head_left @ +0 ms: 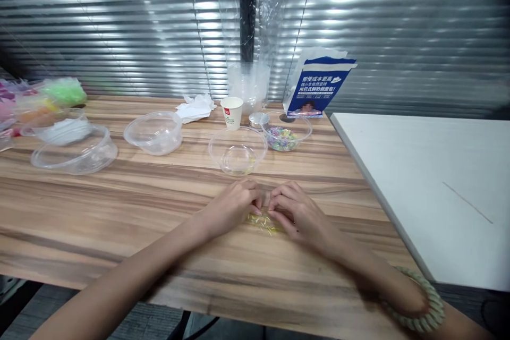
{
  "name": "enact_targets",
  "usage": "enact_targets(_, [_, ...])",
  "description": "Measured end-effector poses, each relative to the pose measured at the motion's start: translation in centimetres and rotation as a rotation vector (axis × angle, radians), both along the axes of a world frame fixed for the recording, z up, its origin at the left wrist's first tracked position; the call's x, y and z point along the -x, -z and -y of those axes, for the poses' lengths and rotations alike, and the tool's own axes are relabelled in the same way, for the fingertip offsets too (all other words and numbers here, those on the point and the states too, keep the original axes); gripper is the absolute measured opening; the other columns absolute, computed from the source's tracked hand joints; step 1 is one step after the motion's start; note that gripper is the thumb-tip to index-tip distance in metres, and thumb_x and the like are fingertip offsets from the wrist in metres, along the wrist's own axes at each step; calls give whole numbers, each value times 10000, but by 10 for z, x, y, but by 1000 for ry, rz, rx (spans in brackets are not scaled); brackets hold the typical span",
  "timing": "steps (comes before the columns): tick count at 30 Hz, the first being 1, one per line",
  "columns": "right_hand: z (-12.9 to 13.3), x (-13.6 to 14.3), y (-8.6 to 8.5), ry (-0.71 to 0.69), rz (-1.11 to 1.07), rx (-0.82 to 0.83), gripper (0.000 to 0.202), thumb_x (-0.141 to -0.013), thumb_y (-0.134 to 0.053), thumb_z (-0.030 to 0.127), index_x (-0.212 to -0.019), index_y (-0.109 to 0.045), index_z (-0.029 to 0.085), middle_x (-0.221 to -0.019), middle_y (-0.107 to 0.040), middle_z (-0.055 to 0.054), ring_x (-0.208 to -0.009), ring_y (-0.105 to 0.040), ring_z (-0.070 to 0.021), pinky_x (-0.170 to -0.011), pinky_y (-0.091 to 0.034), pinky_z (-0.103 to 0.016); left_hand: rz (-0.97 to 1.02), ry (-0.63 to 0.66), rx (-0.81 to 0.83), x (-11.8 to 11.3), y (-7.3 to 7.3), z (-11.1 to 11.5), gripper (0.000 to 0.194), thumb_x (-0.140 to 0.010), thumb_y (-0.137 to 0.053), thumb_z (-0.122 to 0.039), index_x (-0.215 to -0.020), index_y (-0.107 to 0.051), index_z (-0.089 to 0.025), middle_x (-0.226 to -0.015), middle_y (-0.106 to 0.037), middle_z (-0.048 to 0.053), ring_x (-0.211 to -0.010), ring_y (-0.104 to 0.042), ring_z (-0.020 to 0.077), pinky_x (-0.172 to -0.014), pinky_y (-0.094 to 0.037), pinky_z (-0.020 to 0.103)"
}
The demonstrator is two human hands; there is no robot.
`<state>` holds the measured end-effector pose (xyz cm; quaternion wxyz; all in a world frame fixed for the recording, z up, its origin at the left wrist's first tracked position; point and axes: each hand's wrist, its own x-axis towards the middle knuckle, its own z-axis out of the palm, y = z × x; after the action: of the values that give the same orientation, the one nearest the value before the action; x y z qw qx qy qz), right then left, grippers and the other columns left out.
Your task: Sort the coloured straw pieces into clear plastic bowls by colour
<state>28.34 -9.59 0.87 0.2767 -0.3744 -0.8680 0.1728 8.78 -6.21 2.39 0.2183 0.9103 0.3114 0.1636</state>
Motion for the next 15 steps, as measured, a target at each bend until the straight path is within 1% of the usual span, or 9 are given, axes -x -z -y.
enact_targets(5, [0, 0, 0, 40, -71, 37, 146, -858, -469, 85, -772, -525, 190, -805, -571, -33, -822, -497, -173, -760, -430, -330, 33, 9, 48, 5, 7, -6, 113, -796, -550, -33, -744, -574, -130, -796, -597, 34, -787, -540, 145, -729, -406, 244])
enact_targets(9, [-1, 1, 3, 75, -117, 27, 154, -842, -474, 72, -786, -553, 192, -794, -597, -37, -820, -522, -180, -744, -447, -326, 66, 18, 76, 4, 9, -9, 161, -771, -522, 8, -726, -569, -140, -761, -611, 21, -759, -551, 140, -716, -404, 237])
enact_targets(15, [-1, 4, 6, 96, -190, 3, 144, -803, -530, 83, -739, -592, 196, -741, -615, -26, -769, -560, -168, -699, -469, -295, 116, -43, 82, 2, 8, -11, 186, -753, -499, 24, -724, -586, -138, -713, -612, 11, -710, -554, 132, -667, -400, 226])
